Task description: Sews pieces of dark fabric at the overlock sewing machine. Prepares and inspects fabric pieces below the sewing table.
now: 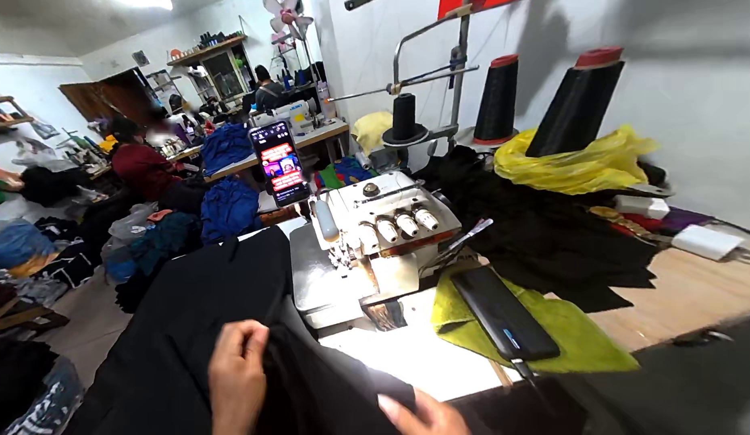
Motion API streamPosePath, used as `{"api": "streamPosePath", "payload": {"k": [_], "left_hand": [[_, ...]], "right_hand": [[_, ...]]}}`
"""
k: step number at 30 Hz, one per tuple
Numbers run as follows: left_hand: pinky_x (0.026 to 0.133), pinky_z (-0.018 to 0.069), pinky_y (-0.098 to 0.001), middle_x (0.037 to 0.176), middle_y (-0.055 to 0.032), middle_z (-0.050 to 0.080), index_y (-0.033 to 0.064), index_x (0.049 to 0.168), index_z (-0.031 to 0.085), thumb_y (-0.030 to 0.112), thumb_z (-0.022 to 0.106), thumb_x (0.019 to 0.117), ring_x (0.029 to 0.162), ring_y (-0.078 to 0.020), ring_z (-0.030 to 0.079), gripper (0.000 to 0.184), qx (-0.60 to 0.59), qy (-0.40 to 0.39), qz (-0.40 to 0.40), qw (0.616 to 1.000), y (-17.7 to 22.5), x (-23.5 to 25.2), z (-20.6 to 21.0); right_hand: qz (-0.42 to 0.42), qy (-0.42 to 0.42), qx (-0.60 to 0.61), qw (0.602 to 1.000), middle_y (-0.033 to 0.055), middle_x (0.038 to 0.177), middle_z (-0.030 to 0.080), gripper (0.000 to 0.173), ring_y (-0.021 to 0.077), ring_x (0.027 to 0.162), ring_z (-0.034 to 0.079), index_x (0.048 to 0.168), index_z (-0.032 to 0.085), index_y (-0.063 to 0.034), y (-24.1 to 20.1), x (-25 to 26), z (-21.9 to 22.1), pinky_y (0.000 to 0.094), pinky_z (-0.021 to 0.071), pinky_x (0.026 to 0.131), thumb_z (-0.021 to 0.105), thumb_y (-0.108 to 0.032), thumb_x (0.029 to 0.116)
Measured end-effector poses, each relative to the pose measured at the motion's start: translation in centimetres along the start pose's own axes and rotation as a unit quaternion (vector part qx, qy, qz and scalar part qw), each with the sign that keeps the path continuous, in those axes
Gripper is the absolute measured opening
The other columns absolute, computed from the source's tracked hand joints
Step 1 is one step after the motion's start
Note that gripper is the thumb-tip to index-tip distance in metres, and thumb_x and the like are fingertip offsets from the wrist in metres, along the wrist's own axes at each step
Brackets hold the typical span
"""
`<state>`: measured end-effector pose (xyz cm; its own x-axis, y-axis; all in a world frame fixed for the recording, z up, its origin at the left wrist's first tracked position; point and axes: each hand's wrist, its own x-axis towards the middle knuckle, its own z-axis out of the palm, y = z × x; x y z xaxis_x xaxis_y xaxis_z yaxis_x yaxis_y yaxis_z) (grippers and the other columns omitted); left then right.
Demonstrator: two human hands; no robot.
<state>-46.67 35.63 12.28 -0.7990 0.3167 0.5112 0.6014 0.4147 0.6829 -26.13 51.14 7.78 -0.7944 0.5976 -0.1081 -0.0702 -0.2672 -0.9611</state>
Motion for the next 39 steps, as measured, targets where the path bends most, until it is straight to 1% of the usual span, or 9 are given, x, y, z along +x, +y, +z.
{"api": "streamPosePath", "payload": {"k": [4,8,11,14,19,27,30,34,39], "left_hand": [[0.083,0.0545,-0.0342,0.099,-0.0141,0.066,-0.0046,0.105,0.066,0.016,0.06,0.1002,0.091,-0.0162,0.064,0.023,0.093,0.136,0.045,0.985,1.5,4.5,-4.8],[0.103,0.0474,-0.0593,0.127,-0.0321,0.061,-0.0102,0.122,0.064,0.013,0.061,0.0998,0.122,-0.0456,0.059,0.032,0.166,0.091,-0.023,0.982,2.4,2.9,-2.9],[0.11,0.0481,-0.0497,0.133,-0.0221,0.065,-0.0018,0.122,0.071,0.022,0.058,0.0988,0.13,-0.0371,0.059,0.036,0.165,0.017,0.11,0.98,3.3,-1.5,2.9],[0.119,0.0395,-0.0533,0.141,-0.0143,0.063,0.0018,0.128,0.07,0.027,0.057,0.1003,0.139,-0.034,0.053,0.04,0.121,-0.036,0.185,0.975,2.9,-3.2,7.1],[0.118,0.0362,-0.0611,0.143,-0.0095,0.063,0.0061,0.135,0.068,0.032,0.046,0.1054,0.139,-0.0349,0.053,0.045,0.18,-0.063,0.199,0.961,3.0,-3.0,8.1],[0.109,0.041,-0.06,0.133,-0.0065,0.07,0.0095,0.127,0.073,0.033,0.044,0.1044,0.126,-0.0341,0.062,0.044,0.247,-0.024,0.181,0.952,4.5,-3.5,7.1],[0.107,0.0416,-0.0625,0.133,-0.0071,0.07,0.0092,0.128,0.073,0.033,0.046,0.1039,0.12,-0.0367,0.064,0.043,0.283,-0.026,0.177,0.942,4.4,-2.9,7.5],[0.109,0.0389,-0.064,0.142,-0.0091,0.064,0.0082,0.136,0.067,0.032,0.045,0.1048,0.125,-0.038,0.062,0.046,0.295,-0.037,0.14,0.944,4.1,-1.7,8.0],[0.112,0.0416,-0.057,0.135,-0.0165,0.066,0.0026,0.122,0.073,0.025,0.048,0.1057,0.13,-0.0364,0.059,0.037,0.157,-0.069,0.18,0.969,4.3,-4.8,4.1]], "right_hand": [[-0.143,0.002,-0.104,0.984,-0.0036,0.093,0.076,0.021,0.0056,0.091,0.072,0.102,0.078,-0.0138,-5.3,5.9,1.8,0.0294,0.0612,0.084,0.071,-0.032,0.0949],[-0.065,0.014,-0.126,0.99,-0.0026,0.075,0.068,0.021,0.0074,0.072,0.064,0.086,0.075,-0.014,-3.8,10.3,2.6,0.0316,0.0528,0.07,0.073,-0.033,0.0936],[-0.039,0.014,-0.091,0.995,-0.0011,0.087,0.075,0.02,0.0059,0.083,0.069,0.103,0.078,-0.0099,-1.1,9.8,2.2,0.0278,0.0576,0.078,0.072,-0.026,0.0941],[-0.022,0.018,-0.077,0.997,0.0013,0.09,0.075,0.021,0.0088,0.086,0.07,0.103,0.077,-0.0072,0.2,8.5,1.7,0.0293,0.0583,0.08,0.07,-0.025,0.0943],[0.0,-0.011,-0.093,0.996,-0.0025,0.066,0.06,0.024,0.0087,0.06,0.058,0.082,0.07,-0.0117,1.2,6.2,1.3,0.0285,0.0506,0.058,0.07,-0.033,0.0942],[0.03,-0.039,-0.048,0.998,-0.0072,0.058,0.05,0.015,0.0039,0.05,0.045,0.082,0.07,-0.0129,-0.2,4.8,0.5,0.0226,0.04,0.049,0.074,-0.025,0.089],[0.027,-0.038,-0.053,0.997,-0.0032,0.065,0.063,0.015,0.0064,0.059,0.059,0.086,0.072,-0.0102,-0.4,5.0,0.1,0.0248,0.0495,0.057,0.073,-0.025,0.0911],[0.004,-0.048,-0.091,0.995,-0.0012,0.086,0.075,0.023,0.0074,0.074,0.071,0.113,0.073,-0.0057,-1.2,4.7,-1.7,0.025,0.0602,0.069,0.066,-0.019,0.0963],[-0.111,-0.062,-0.173,0.977,0.001,0.092,0.077,0.021,0.0098,0.077,0.072,0.112,0.076,-0.0074,-5.2,0.7,-14.3,0.027,0.0626,0.073,0.061,-0.019,0.1016]]}}
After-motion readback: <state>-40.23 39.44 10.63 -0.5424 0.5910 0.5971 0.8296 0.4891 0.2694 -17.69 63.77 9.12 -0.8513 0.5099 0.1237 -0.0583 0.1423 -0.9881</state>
